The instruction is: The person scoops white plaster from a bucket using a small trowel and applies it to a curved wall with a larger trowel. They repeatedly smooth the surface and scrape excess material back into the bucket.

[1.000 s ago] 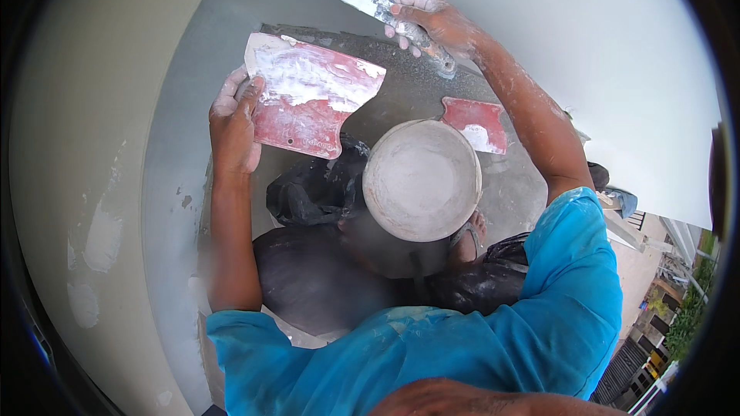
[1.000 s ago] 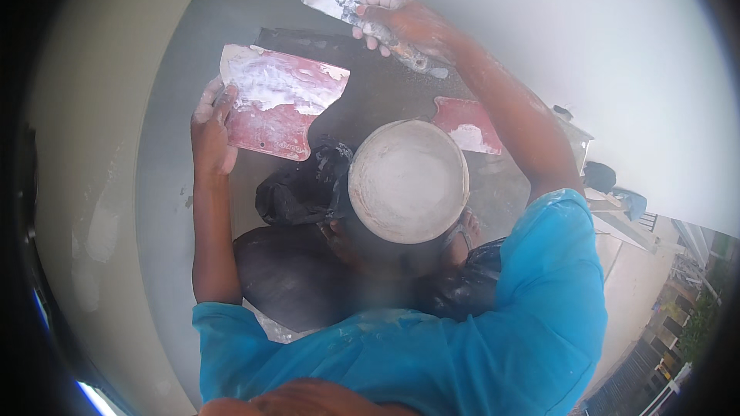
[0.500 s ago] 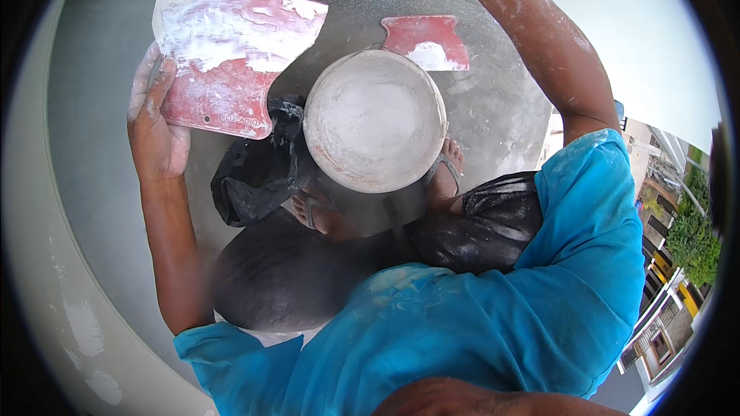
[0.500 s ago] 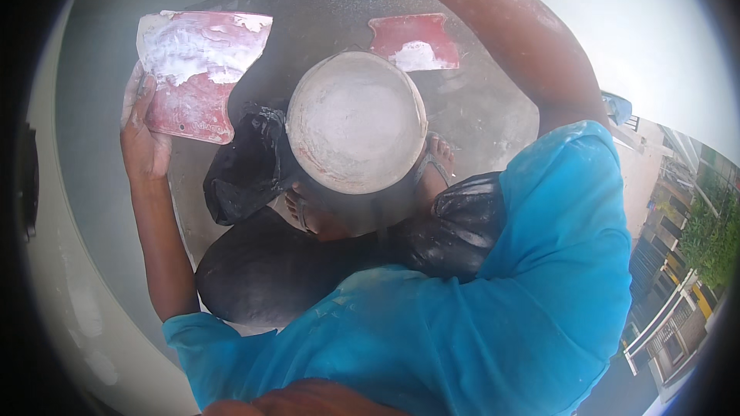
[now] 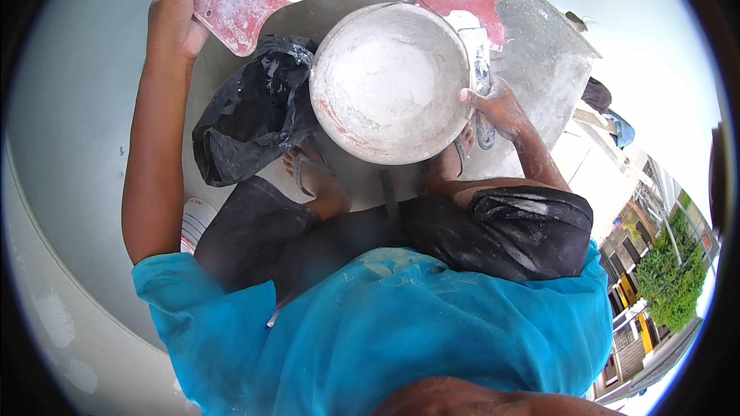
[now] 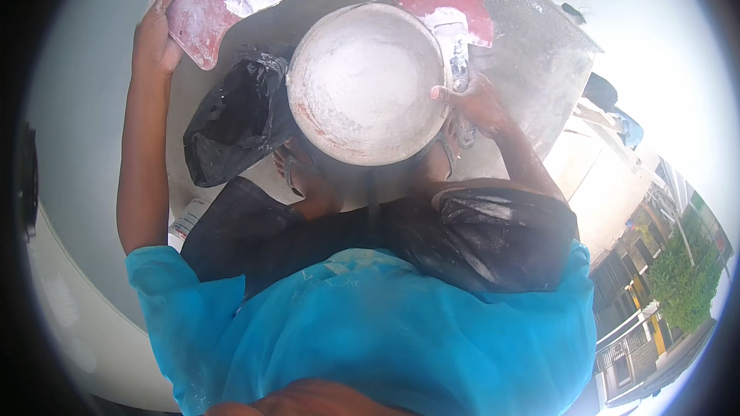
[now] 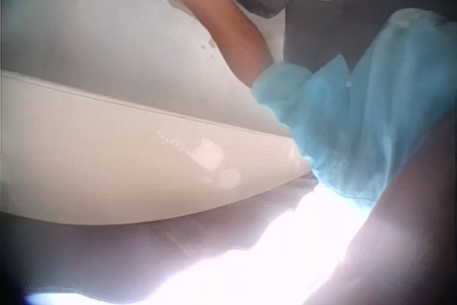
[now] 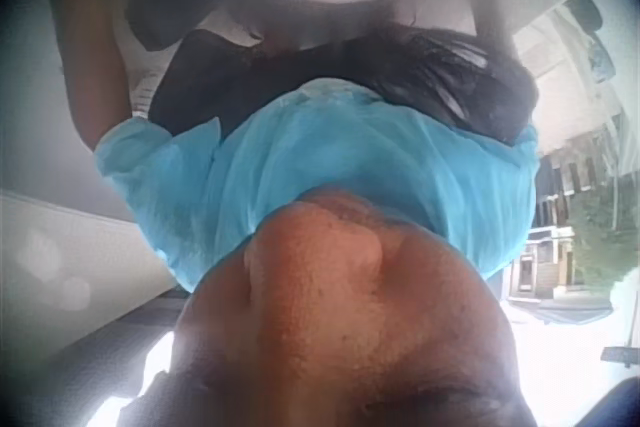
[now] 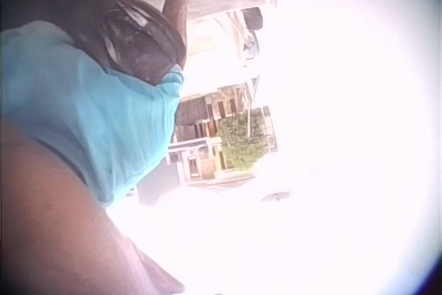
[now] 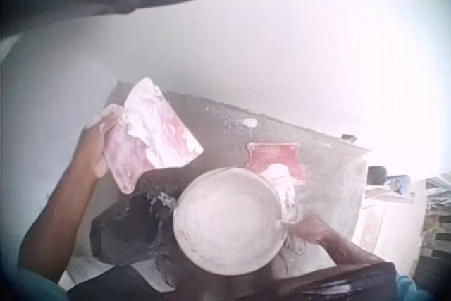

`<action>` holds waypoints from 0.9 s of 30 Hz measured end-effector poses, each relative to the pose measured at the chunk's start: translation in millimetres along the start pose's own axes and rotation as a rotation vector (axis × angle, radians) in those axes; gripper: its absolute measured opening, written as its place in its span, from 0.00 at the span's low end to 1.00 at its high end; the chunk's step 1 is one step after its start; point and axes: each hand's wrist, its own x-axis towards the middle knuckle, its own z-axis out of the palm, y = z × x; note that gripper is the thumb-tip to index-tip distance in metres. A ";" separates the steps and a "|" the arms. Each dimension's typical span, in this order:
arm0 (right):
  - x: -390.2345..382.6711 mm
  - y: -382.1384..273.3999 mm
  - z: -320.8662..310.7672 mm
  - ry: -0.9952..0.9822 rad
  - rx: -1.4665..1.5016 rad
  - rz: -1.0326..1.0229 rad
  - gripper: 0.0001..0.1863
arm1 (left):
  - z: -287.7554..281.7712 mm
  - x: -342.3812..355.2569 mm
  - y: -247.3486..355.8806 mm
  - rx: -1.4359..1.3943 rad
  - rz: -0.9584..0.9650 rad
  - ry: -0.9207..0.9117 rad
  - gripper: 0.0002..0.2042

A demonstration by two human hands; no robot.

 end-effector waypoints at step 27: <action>18.9 -0.2 2.7 0.377 0.421 0.021 0.26 | 60.5 -109.3 -37.2 -0.049 -0.261 -0.273 0.23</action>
